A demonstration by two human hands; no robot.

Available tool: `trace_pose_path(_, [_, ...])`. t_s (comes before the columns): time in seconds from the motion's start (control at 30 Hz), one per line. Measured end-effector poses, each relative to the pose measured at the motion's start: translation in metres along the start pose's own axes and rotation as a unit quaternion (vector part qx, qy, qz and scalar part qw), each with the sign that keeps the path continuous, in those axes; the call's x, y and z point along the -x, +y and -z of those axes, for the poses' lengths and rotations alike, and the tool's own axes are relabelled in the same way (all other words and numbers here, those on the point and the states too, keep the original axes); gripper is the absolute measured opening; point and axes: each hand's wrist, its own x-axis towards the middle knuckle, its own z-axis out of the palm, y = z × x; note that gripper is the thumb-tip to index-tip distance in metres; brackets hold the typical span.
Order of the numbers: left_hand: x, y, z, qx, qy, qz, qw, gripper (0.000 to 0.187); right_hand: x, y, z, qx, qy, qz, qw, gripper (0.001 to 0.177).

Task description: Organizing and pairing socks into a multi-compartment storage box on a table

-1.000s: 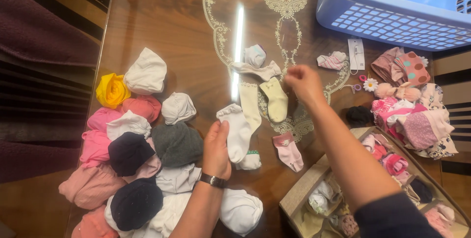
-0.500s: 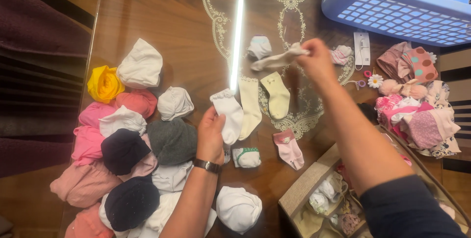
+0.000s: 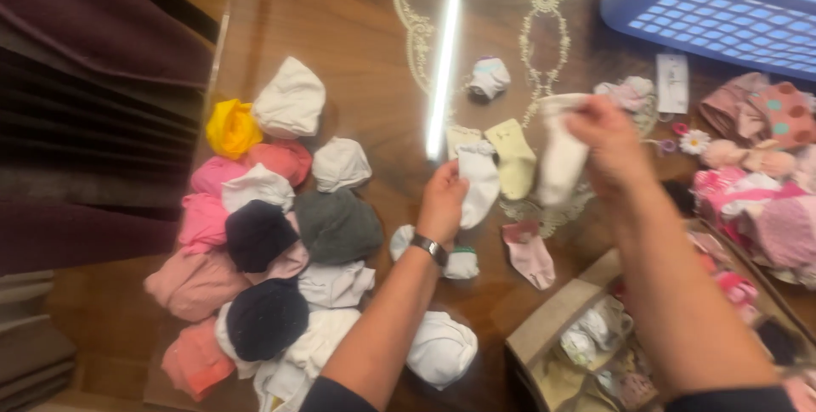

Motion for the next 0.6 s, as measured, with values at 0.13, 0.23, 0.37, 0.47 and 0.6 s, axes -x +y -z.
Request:
trace_pose_path(0.13, [-0.007, 0.018, -0.004, -0.125, -0.046, 0.000, 0.991, 0.051, -0.001, 0.033, -0.029, 0.019, -0.024, -0.123, 0.992, 0.039])
trace_pose_path(0.23, [0.003, 0.054, -0.011, -0.163, -0.038, 0.002, 0.986, 0.056, -0.001, 0.032, -0.033, 0.103, -0.095, -0.127, 0.982, 0.050])
trace_pose_path(0.37, [0.018, 0.083, -0.018, -0.189, -0.033, 0.026, 0.981, 0.060, 0.009, 0.012, -0.021, 0.123, -0.091, -0.099, 0.983, 0.047])
trace_pose_path(0.47, [-0.005, 0.066, 0.000, -0.237, -0.042, 0.030, 0.970, 0.060, 0.020, 0.003, -0.002, 0.231, -0.066, -0.081, 0.967, 0.038])
trace_pose_path(0.6, [-0.019, 0.048, 0.037, -0.317, 0.002, -0.037, 0.948, 0.046, 0.073, -0.059, -0.021, 0.610, -0.149, -0.168, 0.760, 0.037])
